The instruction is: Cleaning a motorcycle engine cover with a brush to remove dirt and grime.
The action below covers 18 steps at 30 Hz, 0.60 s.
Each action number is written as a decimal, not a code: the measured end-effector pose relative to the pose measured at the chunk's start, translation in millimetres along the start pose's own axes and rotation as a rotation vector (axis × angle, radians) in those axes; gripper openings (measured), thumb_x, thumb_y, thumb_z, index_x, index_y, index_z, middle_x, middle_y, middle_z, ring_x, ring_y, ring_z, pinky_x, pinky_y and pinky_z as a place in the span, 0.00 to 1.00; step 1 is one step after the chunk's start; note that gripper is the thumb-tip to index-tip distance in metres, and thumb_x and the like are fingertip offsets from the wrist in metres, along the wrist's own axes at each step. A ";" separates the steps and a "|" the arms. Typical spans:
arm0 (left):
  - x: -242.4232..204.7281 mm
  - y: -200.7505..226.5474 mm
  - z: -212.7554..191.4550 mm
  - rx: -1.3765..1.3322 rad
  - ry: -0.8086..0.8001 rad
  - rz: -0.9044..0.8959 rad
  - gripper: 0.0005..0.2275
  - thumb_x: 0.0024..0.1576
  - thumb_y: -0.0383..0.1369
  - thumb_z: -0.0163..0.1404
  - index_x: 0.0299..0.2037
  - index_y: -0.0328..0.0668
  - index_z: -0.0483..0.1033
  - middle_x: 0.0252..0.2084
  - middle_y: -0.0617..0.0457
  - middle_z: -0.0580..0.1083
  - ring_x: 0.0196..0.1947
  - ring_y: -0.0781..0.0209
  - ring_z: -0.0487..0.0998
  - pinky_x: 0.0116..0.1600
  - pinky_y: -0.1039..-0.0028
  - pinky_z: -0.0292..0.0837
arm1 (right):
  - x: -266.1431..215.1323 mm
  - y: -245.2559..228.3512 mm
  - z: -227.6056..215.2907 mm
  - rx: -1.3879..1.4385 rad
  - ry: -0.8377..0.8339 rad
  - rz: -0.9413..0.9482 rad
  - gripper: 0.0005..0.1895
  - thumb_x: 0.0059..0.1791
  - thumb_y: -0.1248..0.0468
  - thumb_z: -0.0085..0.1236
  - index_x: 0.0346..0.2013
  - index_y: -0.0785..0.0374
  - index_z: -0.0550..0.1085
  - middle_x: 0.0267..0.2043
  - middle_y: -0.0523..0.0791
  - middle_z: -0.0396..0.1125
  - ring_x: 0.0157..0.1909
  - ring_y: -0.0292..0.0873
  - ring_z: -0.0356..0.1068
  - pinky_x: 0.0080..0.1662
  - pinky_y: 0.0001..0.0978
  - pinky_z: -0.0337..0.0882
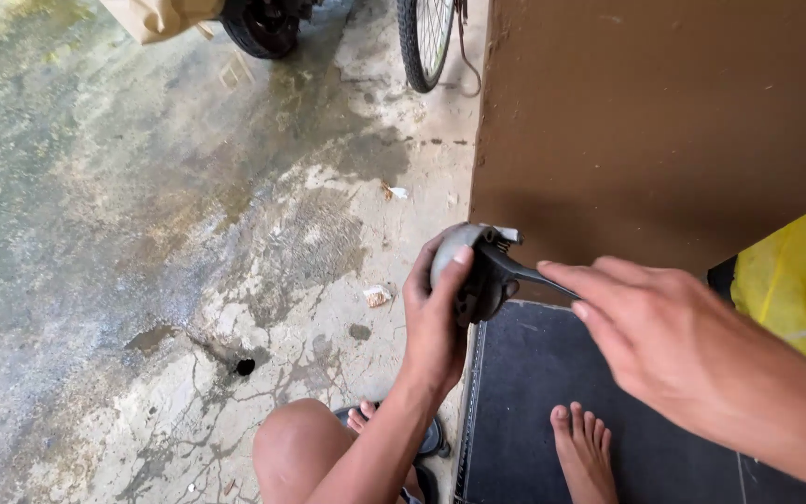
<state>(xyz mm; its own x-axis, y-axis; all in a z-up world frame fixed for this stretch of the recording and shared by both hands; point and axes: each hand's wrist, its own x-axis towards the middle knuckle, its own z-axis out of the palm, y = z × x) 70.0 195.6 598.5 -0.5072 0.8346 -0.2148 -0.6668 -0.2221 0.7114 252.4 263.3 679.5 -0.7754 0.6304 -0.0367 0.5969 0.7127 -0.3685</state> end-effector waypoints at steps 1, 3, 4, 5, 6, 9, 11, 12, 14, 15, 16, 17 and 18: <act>0.4 -4.3 -2.4 0.117 0.036 0.024 0.22 0.52 0.38 0.56 0.56 0.38 0.74 0.47 0.42 0.77 0.44 0.53 0.78 0.45 0.61 0.81 | 3.2 -4.5 4.5 0.004 -0.008 -0.050 0.25 0.51 0.61 0.47 0.65 0.49 0.70 0.40 0.41 0.74 0.34 0.46 0.77 0.41 0.42 0.72; 3.7 -9.9 -4.5 0.235 0.069 0.041 0.22 0.51 0.37 0.57 0.56 0.41 0.75 0.47 0.44 0.78 0.43 0.57 0.79 0.45 0.66 0.82 | 6.0 -4.5 10.6 0.010 -0.019 -0.094 0.25 0.52 0.65 0.47 0.65 0.54 0.69 0.31 0.45 0.70 0.23 0.48 0.75 0.32 0.43 0.71; 5.9 -10.6 -4.2 0.291 0.067 0.067 0.22 0.51 0.36 0.57 0.56 0.40 0.75 0.44 0.42 0.80 0.38 0.55 0.82 0.39 0.68 0.80 | 5.1 -0.9 11.6 -0.037 -0.174 -0.046 0.27 0.53 0.61 0.45 0.68 0.46 0.66 0.34 0.42 0.69 0.27 0.47 0.76 0.34 0.42 0.72; 9.0 -8.5 -3.7 0.346 0.065 0.106 0.22 0.51 0.35 0.58 0.57 0.40 0.75 0.40 0.41 0.81 0.34 0.54 0.85 0.33 0.71 0.78 | 6.4 1.7 11.6 -0.088 -0.322 -0.008 0.29 0.53 0.57 0.44 0.71 0.38 0.63 0.37 0.39 0.68 0.30 0.47 0.77 0.35 0.40 0.73; 9.9 -5.9 -3.2 0.346 0.065 0.112 0.22 0.51 0.35 0.58 0.57 0.40 0.75 0.40 0.41 0.81 0.34 0.54 0.85 0.33 0.71 0.78 | 11.5 2.8 9.9 -0.089 -0.318 -0.012 0.29 0.53 0.57 0.44 0.71 0.38 0.63 0.37 0.39 0.68 0.30 0.47 0.77 0.35 0.40 0.73; 14.4 -3.8 -4.8 0.543 -0.078 0.259 0.23 0.51 0.41 0.58 0.57 0.43 0.75 0.49 0.47 0.79 0.43 0.62 0.81 0.46 0.75 0.80 | 21.9 3.6 9.8 -0.013 -0.005 -0.126 0.28 0.50 0.66 0.49 0.67 0.52 0.70 0.33 0.42 0.65 0.22 0.47 0.72 0.32 0.41 0.71; 17.5 -5.1 -8.7 0.611 -0.011 0.341 0.24 0.50 0.41 0.59 0.56 0.44 0.75 0.50 0.49 0.79 0.46 0.63 0.80 0.51 0.75 0.78 | 23.7 -3.4 11.7 0.091 -0.245 0.004 0.27 0.55 0.58 0.44 0.70 0.41 0.67 0.34 0.39 0.67 0.29 0.46 0.76 0.37 0.36 0.72; 15.4 -3.0 -7.6 0.610 -0.012 0.343 0.24 0.50 0.41 0.59 0.56 0.44 0.75 0.50 0.49 0.79 0.46 0.63 0.80 0.51 0.75 0.78 | 26.3 0.5 9.8 0.089 -0.244 0.003 0.27 0.55 0.58 0.44 0.70 0.41 0.67 0.34 0.39 0.67 0.29 0.46 0.76 0.37 0.36 0.72; 15.9 2.4 -6.9 0.683 0.016 0.422 0.26 0.50 0.44 0.57 0.58 0.42 0.73 0.58 0.49 0.77 0.59 0.59 0.76 0.64 0.70 0.70 | 38.1 10.1 7.9 0.120 -0.126 -0.001 0.26 0.53 0.59 0.47 0.67 0.43 0.71 0.27 0.41 0.68 0.28 0.44 0.74 0.38 0.36 0.70; 18.1 2.1 -8.5 0.685 0.018 0.421 0.26 0.50 0.44 0.57 0.58 0.42 0.73 0.58 0.49 0.77 0.59 0.59 0.76 0.64 0.70 0.70 | 39.0 8.3 15.6 0.122 -0.128 -0.002 0.26 0.53 0.59 0.47 0.67 0.43 0.71 0.27 0.41 0.68 0.28 0.44 0.74 0.38 0.36 0.70; 19.6 1.9 -10.3 0.686 -0.012 0.464 0.25 0.52 0.40 0.58 0.59 0.40 0.72 0.57 0.49 0.76 0.58 0.59 0.76 0.63 0.70 0.70 | 39.3 6.1 23.2 0.175 -0.104 -0.015 0.27 0.53 0.58 0.45 0.68 0.46 0.70 0.31 0.41 0.70 0.31 0.43 0.75 0.39 0.35 0.71; 20.9 2.4 -11.1 0.684 -0.043 0.510 0.25 0.53 0.37 0.59 0.60 0.38 0.72 0.56 0.49 0.75 0.56 0.59 0.76 0.62 0.71 0.71 | 39.5 3.3 29.4 0.224 -0.078 -0.030 0.27 0.54 0.58 0.44 0.69 0.50 0.68 0.35 0.40 0.72 0.34 0.43 0.77 0.41 0.35 0.72; 20.3 3.3 -11.0 0.682 -0.042 0.514 0.25 0.53 0.37 0.59 0.60 0.38 0.72 0.56 0.49 0.75 0.56 0.59 0.76 0.62 0.71 0.71 | 41.3 8.7 22.5 0.222 -0.077 -0.033 0.27 0.54 0.58 0.44 0.69 0.50 0.68 0.35 0.40 0.72 0.34 0.43 0.77 0.41 0.35 0.72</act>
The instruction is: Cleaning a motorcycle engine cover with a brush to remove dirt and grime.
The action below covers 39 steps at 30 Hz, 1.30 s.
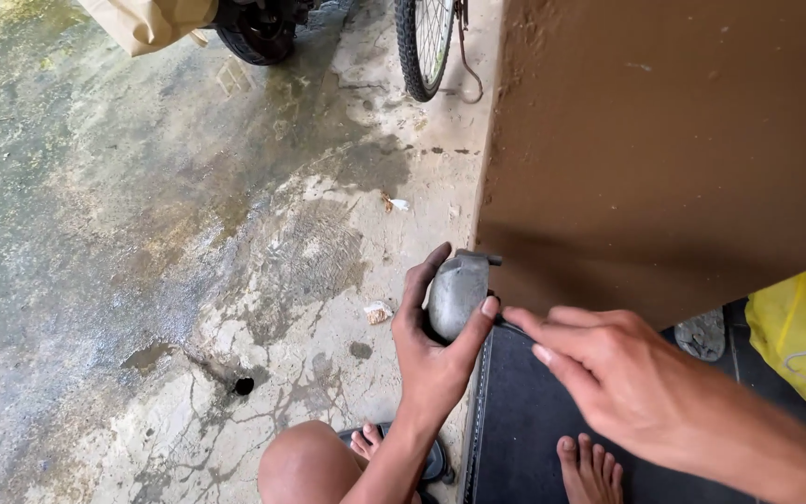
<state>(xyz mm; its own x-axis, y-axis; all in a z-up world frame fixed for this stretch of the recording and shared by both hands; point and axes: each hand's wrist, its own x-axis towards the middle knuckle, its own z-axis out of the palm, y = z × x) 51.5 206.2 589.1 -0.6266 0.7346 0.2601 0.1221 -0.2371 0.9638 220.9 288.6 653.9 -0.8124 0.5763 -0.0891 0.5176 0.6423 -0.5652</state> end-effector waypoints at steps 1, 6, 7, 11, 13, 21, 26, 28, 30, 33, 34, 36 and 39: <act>0.4 0.9 -2.3 0.005 0.029 -0.038 0.28 0.50 0.37 0.60 0.62 0.38 0.71 0.56 0.48 0.75 0.57 0.60 0.76 0.62 0.72 0.71 | 2.6 3.4 -7.0 -0.004 -0.039 0.039 0.26 0.52 0.57 0.47 0.66 0.45 0.72 0.35 0.38 0.77 0.31 0.40 0.78 0.39 0.33 0.72; 1.1 9.9 -10.3 -0.011 0.082 -0.091 0.26 0.45 0.40 0.65 0.53 0.37 0.77 0.49 0.50 0.78 0.49 0.62 0.78 0.53 0.75 0.76 | -6.0 -2.5 -50.5 -0.224 0.004 0.170 0.24 0.49 0.46 0.50 0.60 0.27 0.77 0.29 0.31 0.81 0.26 0.38 0.82 0.37 0.34 0.72; -0.4 11.4 -12.7 0.022 0.061 -0.072 0.27 0.43 0.42 0.65 0.53 0.38 0.77 0.51 0.49 0.78 0.51 0.61 0.79 0.55 0.74 0.76 | -5.6 -7.7 -52.2 -0.210 0.200 -0.010 0.22 0.49 0.51 0.51 0.56 0.37 0.79 0.36 0.32 0.81 0.29 0.36 0.82 0.34 0.32 0.73; -9.7 24.6 -11.3 -0.156 -0.049 -0.031 0.27 0.48 0.33 0.64 0.57 0.33 0.71 0.52 0.44 0.80 0.49 0.62 0.81 0.59 0.73 0.76 | -1.7 -19.8 -45.7 -0.160 0.257 -0.248 0.24 0.45 0.56 0.59 0.56 0.42 0.80 0.24 0.31 0.79 0.10 0.37 0.66 0.17 0.39 0.63; -13.3 15.0 -9.3 -0.124 0.000 -0.095 0.29 0.44 0.31 0.65 0.58 0.34 0.73 0.49 0.45 0.82 0.48 0.63 0.82 0.57 0.75 0.77 | 2.3 -20.0 -41.9 -0.268 0.246 -0.266 0.24 0.46 0.57 0.57 0.57 0.41 0.78 0.26 0.32 0.75 0.09 0.40 0.66 0.14 0.42 0.64; -5.6 10.5 -15.4 0.028 0.126 -0.077 0.32 0.40 0.33 0.67 0.59 0.37 0.74 0.44 0.49 0.84 0.44 0.66 0.84 0.53 0.78 0.80 | 3.8 -16.2 -26.0 -0.228 0.351 -0.319 0.22 0.48 0.63 0.54 0.56 0.43 0.79 0.28 0.33 0.67 0.19 0.40 0.58 0.22 0.29 0.64; -1.2 8.9 -24.6 0.229 0.141 0.216 0.31 0.42 0.36 0.67 0.57 0.37 0.72 0.51 0.46 0.80 0.50 0.57 0.83 0.58 0.72 0.77 | 7.8 -25.1 -31.1 -0.053 0.363 -0.210 0.20 0.47 0.60 0.57 0.53 0.44 0.82 0.25 0.34 0.71 0.16 0.37 0.58 0.22 0.27 0.62; -3.0 6.5 -26.6 0.264 0.151 0.289 0.31 0.42 0.34 0.68 0.57 0.37 0.71 0.53 0.44 0.79 0.52 0.56 0.83 0.59 0.72 0.78 | 15.6 -9.7 -31.7 -0.177 0.318 -0.252 0.24 0.46 0.63 0.57 0.56 0.43 0.79 0.29 0.33 0.73 0.20 0.36 0.66 0.24 0.31 0.67; -7.6 2.3 -27.4 0.300 0.153 0.350 0.32 0.43 0.33 0.69 0.58 0.37 0.71 0.55 0.43 0.79 0.53 0.55 0.84 0.60 0.73 0.78 | 16.1 -5.7 -30.9 -0.296 0.267 -0.280 0.29 0.45 0.67 0.57 0.60 0.40 0.77 0.33 0.32 0.75 0.24 0.35 0.74 0.25 0.35 0.72; -7.2 -1.3 -26.0 0.341 0.140 0.311 0.31 0.42 0.34 0.69 0.57 0.38 0.73 0.53 0.46 0.80 0.52 0.57 0.84 0.59 0.73 0.78 | 16.7 -8.9 -32.5 -0.391 0.400 -0.424 0.22 0.46 0.70 0.56 0.53 0.49 0.78 0.39 0.36 0.72 0.36 0.39 0.69 0.38 0.37 0.63; -8.9 0.3 -25.7 0.353 0.121 0.349 0.30 0.43 0.33 0.69 0.57 0.37 0.72 0.55 0.45 0.79 0.54 0.55 0.83 0.61 0.72 0.77 | 16.2 -5.7 -32.0 -0.388 0.369 -0.404 0.22 0.45 0.69 0.56 0.53 0.49 0.79 0.37 0.35 0.72 0.33 0.39 0.70 0.38 0.38 0.64; -9.3 1.1 -26.6 0.365 0.097 0.390 0.30 0.45 0.32 0.68 0.58 0.37 0.72 0.56 0.43 0.79 0.56 0.53 0.83 0.63 0.71 0.77 | 16.2 -4.8 -33.0 -0.383 0.344 -0.381 0.22 0.45 0.68 0.57 0.52 0.49 0.79 0.36 0.34 0.73 0.31 0.39 0.70 0.38 0.39 0.66; -9.2 0.9 -27.9 0.381 0.080 0.398 0.30 0.46 0.30 0.68 0.60 0.37 0.70 0.58 0.43 0.77 0.59 0.50 0.81 0.63 0.67 0.77 | 13.1 -8.5 -35.3 -0.575 0.546 -0.277 0.14 0.50 0.66 0.57 0.49 0.51 0.81 0.37 0.37 0.72 0.35 0.45 0.69 0.39 0.44 0.61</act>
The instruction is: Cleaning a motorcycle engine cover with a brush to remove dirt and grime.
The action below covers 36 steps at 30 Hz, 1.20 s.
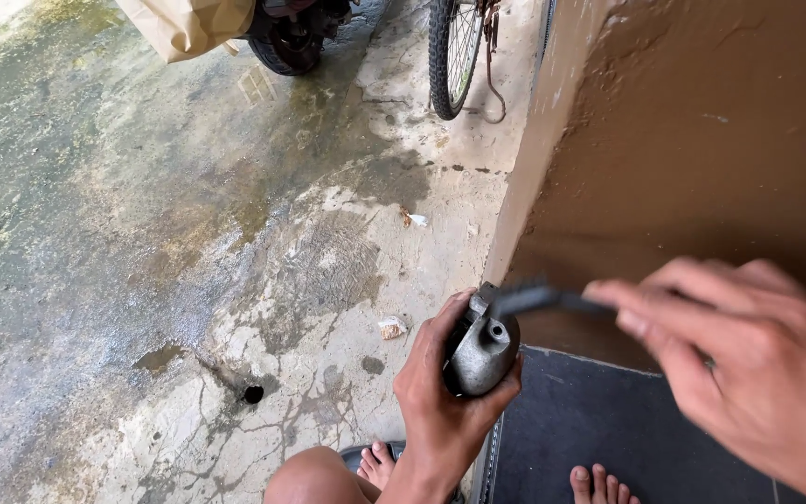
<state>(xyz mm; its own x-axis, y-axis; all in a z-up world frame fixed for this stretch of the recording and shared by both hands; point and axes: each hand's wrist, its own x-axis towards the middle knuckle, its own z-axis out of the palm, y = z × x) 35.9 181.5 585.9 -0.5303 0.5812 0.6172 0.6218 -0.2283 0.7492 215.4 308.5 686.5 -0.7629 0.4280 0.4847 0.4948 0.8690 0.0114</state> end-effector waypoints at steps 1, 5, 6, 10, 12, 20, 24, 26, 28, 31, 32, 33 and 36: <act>-0.8 0.2 -0.5 0.021 0.006 0.023 0.30 0.47 0.30 0.67 0.61 0.38 0.69 0.59 0.44 0.77 0.59 0.51 0.81 0.63 0.68 0.77 | -4.3 0.4 1.6 0.125 -0.058 -0.030 0.17 0.48 0.66 0.57 0.50 0.48 0.81 0.36 0.34 0.72 0.33 0.42 0.69 0.38 0.41 0.63; -4.1 -8.9 -2.1 0.072 -0.025 0.013 0.33 0.48 0.32 0.67 0.65 0.44 0.66 0.59 0.41 0.76 0.58 0.49 0.81 0.61 0.67 0.77 | -6.3 5.8 6.7 0.029 -0.094 -0.064 0.21 0.48 0.60 0.57 0.57 0.48 0.77 0.32 0.35 0.70 0.23 0.43 0.64 0.31 0.42 0.64; -3.9 -7.0 -2.0 0.073 -0.026 0.013 0.33 0.48 0.32 0.67 0.65 0.44 0.66 0.59 0.41 0.76 0.58 0.49 0.81 0.61 0.67 0.77 | -7.9 4.8 5.6 0.030 -0.094 -0.064 0.21 0.48 0.60 0.57 0.57 0.48 0.77 0.32 0.35 0.70 0.23 0.43 0.64 0.31 0.42 0.64; -2.8 -8.9 0.3 0.092 -0.039 0.087 0.32 0.49 0.29 0.66 0.65 0.38 0.65 0.61 0.40 0.75 0.57 0.47 0.80 0.62 0.64 0.77 | -9.8 10.8 8.8 0.163 -0.171 -0.014 0.22 0.47 0.62 0.56 0.56 0.45 0.78 0.31 0.32 0.72 0.21 0.40 0.66 0.33 0.39 0.67; -7.1 -11.4 0.3 0.097 -0.056 0.100 0.31 0.51 0.29 0.66 0.65 0.37 0.65 0.61 0.38 0.75 0.57 0.44 0.79 0.63 0.64 0.76 | -11.9 11.1 8.5 0.056 -0.179 0.010 0.22 0.49 0.58 0.54 0.59 0.44 0.76 0.28 0.33 0.69 0.18 0.41 0.63 0.30 0.41 0.68; 0.9 4.3 4.1 0.033 0.065 0.080 0.28 0.48 0.31 0.67 0.59 0.35 0.70 0.57 0.42 0.78 0.57 0.51 0.83 0.63 0.70 0.78 | -3.5 6.1 0.4 0.615 -0.254 0.232 0.18 0.48 0.58 0.56 0.51 0.48 0.84 0.23 0.36 0.75 0.20 0.34 0.68 0.25 0.30 0.68; -1.5 4.0 3.7 0.003 0.051 0.024 0.30 0.44 0.31 0.67 0.58 0.36 0.72 0.57 0.43 0.79 0.56 0.54 0.83 0.62 0.72 0.77 | -3.2 4.6 9.3 0.424 -0.263 0.224 0.20 0.49 0.65 0.54 0.54 0.50 0.80 0.31 0.36 0.78 0.24 0.38 0.75 0.34 0.39 0.72; 0.6 8.2 4.9 -0.050 0.099 -0.048 0.31 0.41 0.31 0.68 0.58 0.39 0.72 0.55 0.47 0.80 0.52 0.62 0.85 0.58 0.79 0.79 | -0.6 2.7 3.4 0.530 -0.164 0.192 0.18 0.50 0.61 0.53 0.53 0.48 0.82 0.25 0.37 0.72 0.17 0.35 0.62 0.22 0.32 0.64; -2.3 7.9 4.4 -0.088 0.109 -0.064 0.31 0.41 0.32 0.68 0.57 0.37 0.72 0.54 0.45 0.80 0.51 0.59 0.85 0.58 0.77 0.79 | -1.2 7.6 12.7 0.453 -0.179 0.160 0.19 0.49 0.64 0.54 0.54 0.50 0.80 0.29 0.37 0.74 0.21 0.37 0.68 0.29 0.35 0.68; -3.0 4.5 5.7 -0.097 0.135 -0.113 0.31 0.40 0.34 0.69 0.56 0.37 0.73 0.51 0.46 0.81 0.48 0.60 0.85 0.56 0.77 0.80 | 1.6 4.2 9.5 0.348 -0.113 0.101 0.19 0.49 0.65 0.56 0.55 0.50 0.79 0.31 0.36 0.74 0.23 0.40 0.69 0.36 0.38 0.69; -3.3 4.5 5.2 -0.063 0.154 -0.147 0.31 0.38 0.35 0.69 0.55 0.39 0.74 0.49 0.48 0.81 0.46 0.63 0.85 0.54 0.79 0.80 | 3.2 0.2 4.3 0.323 -0.035 0.068 0.18 0.50 0.63 0.56 0.54 0.48 0.80 0.30 0.35 0.72 0.21 0.41 0.62 0.36 0.37 0.66; -3.9 5.8 5.0 -0.063 0.155 -0.148 0.31 0.38 0.35 0.69 0.55 0.39 0.74 0.49 0.48 0.81 0.46 0.63 0.85 0.54 0.79 0.80 | 0.8 2.7 8.1 0.323 -0.036 0.067 0.18 0.50 0.63 0.56 0.54 0.48 0.80 0.30 0.35 0.72 0.21 0.41 0.62 0.36 0.37 0.66; -2.1 3.2 5.3 -0.096 0.159 -0.064 0.31 0.40 0.36 0.68 0.56 0.36 0.73 0.51 0.44 0.80 0.49 0.58 0.85 0.57 0.75 0.80 | -0.3 6.6 15.2 0.430 -0.228 0.131 0.25 0.47 0.68 0.55 0.58 0.50 0.78 0.33 0.35 0.77 0.30 0.38 0.76 0.37 0.38 0.72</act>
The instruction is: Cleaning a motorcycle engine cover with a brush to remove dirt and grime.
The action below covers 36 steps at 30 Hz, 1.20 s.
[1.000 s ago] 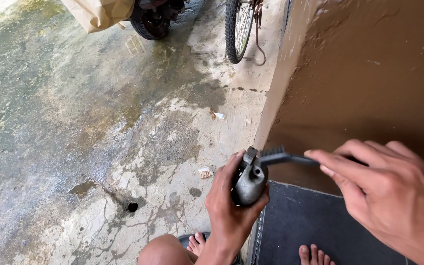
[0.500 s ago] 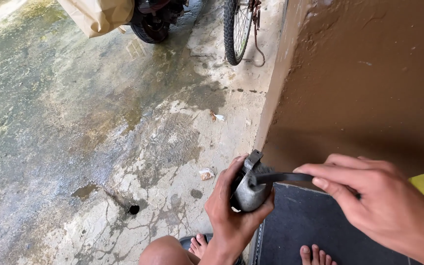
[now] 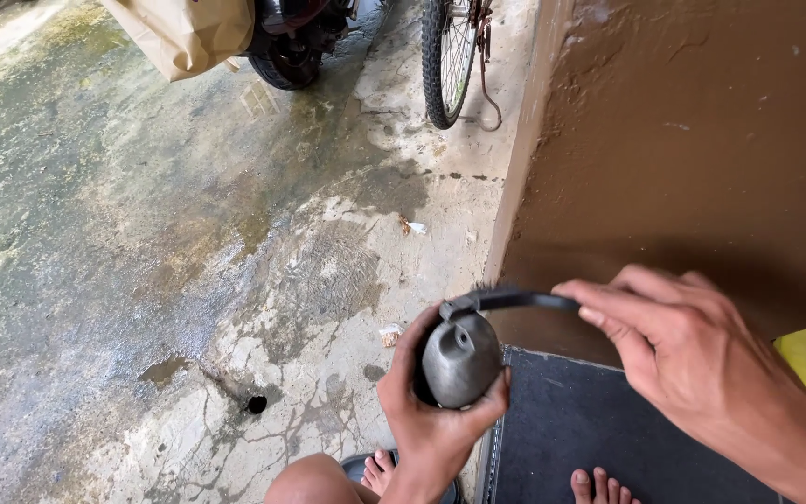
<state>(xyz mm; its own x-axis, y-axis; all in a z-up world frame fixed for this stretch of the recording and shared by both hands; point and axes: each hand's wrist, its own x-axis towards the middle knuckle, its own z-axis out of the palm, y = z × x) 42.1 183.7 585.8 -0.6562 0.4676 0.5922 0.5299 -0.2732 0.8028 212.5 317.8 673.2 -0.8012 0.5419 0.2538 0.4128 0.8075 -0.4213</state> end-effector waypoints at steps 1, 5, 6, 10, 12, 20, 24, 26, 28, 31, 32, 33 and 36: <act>-0.4 -1.7 0.0 -0.036 -0.005 -0.090 0.32 0.39 0.34 0.68 0.56 0.36 0.74 0.50 0.45 0.81 0.48 0.60 0.84 0.55 0.76 0.79 | -0.1 -3.9 -3.0 -0.112 0.091 -0.066 0.22 0.47 0.69 0.56 0.55 0.53 0.78 0.35 0.36 0.75 0.30 0.40 0.73 0.38 0.40 0.68; 1.6 0.6 -1.1 -0.113 -0.060 -0.029 0.33 0.41 0.33 0.68 0.58 0.35 0.70 0.53 0.41 0.79 0.51 0.53 0.84 0.59 0.72 0.80 | -4.1 1.6 4.2 -0.096 0.048 -0.090 0.23 0.47 0.65 0.55 0.57 0.48 0.78 0.35 0.33 0.75 0.32 0.40 0.71 0.43 0.40 0.68; 0.4 1.1 -0.7 -0.114 -0.061 -0.027 0.33 0.41 0.33 0.68 0.58 0.35 0.70 0.53 0.41 0.79 0.51 0.53 0.84 0.59 0.72 0.80 | -4.1 1.4 2.7 -0.097 0.051 -0.089 0.23 0.47 0.65 0.55 0.57 0.48 0.78 0.35 0.33 0.75 0.32 0.40 0.71 0.43 0.40 0.68; 0.5 2.9 0.2 -0.124 -0.055 -0.116 0.32 0.40 0.34 0.68 0.57 0.36 0.72 0.52 0.44 0.80 0.51 0.58 0.83 0.58 0.74 0.78 | -8.0 4.4 0.9 -0.165 0.147 -0.097 0.24 0.45 0.68 0.59 0.56 0.49 0.78 0.33 0.36 0.73 0.29 0.40 0.69 0.34 0.36 0.69; 1.5 3.8 -1.1 -0.164 -0.097 -0.014 0.33 0.43 0.33 0.67 0.60 0.34 0.69 0.55 0.41 0.79 0.53 0.54 0.84 0.61 0.73 0.79 | -9.2 8.0 2.9 0.033 0.099 -0.104 0.29 0.43 0.72 0.59 0.57 0.46 0.78 0.33 0.36 0.77 0.29 0.35 0.69 0.30 0.30 0.72; -0.4 8.0 -1.0 -0.091 -0.111 -0.070 0.32 0.40 0.37 0.67 0.57 0.36 0.73 0.50 0.46 0.81 0.48 0.60 0.85 0.55 0.76 0.79 | -5.9 7.0 5.8 0.017 0.042 -0.002 0.23 0.48 0.67 0.54 0.57 0.47 0.78 0.32 0.36 0.76 0.28 0.40 0.76 0.38 0.36 0.71; 1.9 -5.0 0.1 -0.364 -0.120 -0.414 0.34 0.41 0.42 0.67 0.57 0.35 0.72 0.50 0.40 0.80 0.38 0.53 0.87 0.37 0.75 0.85 | -2.2 -3.1 -3.7 -0.152 0.225 -0.034 0.16 0.51 0.66 0.56 0.53 0.58 0.79 0.34 0.41 0.71 0.29 0.48 0.70 0.42 0.41 0.70; 1.0 -13.7 0.7 -0.967 -0.068 -0.710 0.28 0.47 0.35 0.61 0.56 0.24 0.72 0.47 0.34 0.79 0.39 0.39 0.84 0.48 0.55 0.80 | -2.9 -9.5 -7.4 0.217 0.122 0.063 0.17 0.50 0.59 0.52 0.51 0.56 0.81 0.50 0.39 0.81 0.45 0.33 0.82 0.49 0.24 0.76; 1.0 -18.6 -0.2 -1.044 -0.031 -0.751 0.25 0.50 0.36 0.57 0.55 0.27 0.73 0.47 0.38 0.78 0.41 0.45 0.80 0.46 0.61 0.75 | -6.7 -10.5 -4.7 0.201 0.055 0.143 0.18 0.49 0.57 0.54 0.52 0.48 0.79 0.37 0.36 0.82 0.35 0.32 0.84 0.42 0.24 0.76; 6.5 -12.2 1.0 -1.149 -0.041 -0.752 0.23 0.54 0.39 0.54 0.56 0.29 0.73 0.50 0.38 0.77 0.47 0.46 0.79 0.51 0.61 0.72 | -12.9 -12.2 1.0 0.141 -0.028 0.125 0.18 0.48 0.55 0.56 0.53 0.43 0.78 0.31 0.32 0.83 0.25 0.32 0.83 0.34 0.27 0.75; 10.0 -8.5 3.1 -1.179 -0.092 -0.705 0.24 0.55 0.41 0.54 0.57 0.29 0.72 0.53 0.34 0.77 0.51 0.40 0.80 0.57 0.55 0.73 | -14.3 -11.9 2.9 0.096 -0.039 0.025 0.17 0.48 0.56 0.56 0.51 0.46 0.78 0.37 0.33 0.83 0.26 0.34 0.81 0.33 0.30 0.74; 6.7 -9.6 5.7 -1.179 -0.089 -0.704 0.24 0.55 0.41 0.54 0.57 0.29 0.72 0.53 0.34 0.77 0.51 0.40 0.80 0.57 0.55 0.73 | -11.9 -14.4 6.2 0.096 -0.041 0.023 0.17 0.48 0.56 0.56 0.51 0.46 0.78 0.37 0.33 0.83 0.26 0.34 0.81 0.33 0.30 0.74; 2.4 -10.5 13.6 -0.978 0.106 -0.656 0.26 0.49 0.34 0.58 0.56 0.24 0.73 0.45 0.38 0.78 0.42 0.50 0.78 0.44 0.66 0.73 | -10.6 -15.9 12.0 0.117 -0.013 -0.019 0.15 0.50 0.60 0.52 0.51 0.52 0.77 0.47 0.37 0.81 0.41 0.36 0.83 0.43 0.30 0.77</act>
<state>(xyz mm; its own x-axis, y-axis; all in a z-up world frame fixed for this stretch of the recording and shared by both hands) 42.2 199.1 577.9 -0.7154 0.6986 0.0127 -0.5313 -0.5557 0.6394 209.3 296.4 666.7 -0.8144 0.5228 0.2518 0.3442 0.7846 -0.5157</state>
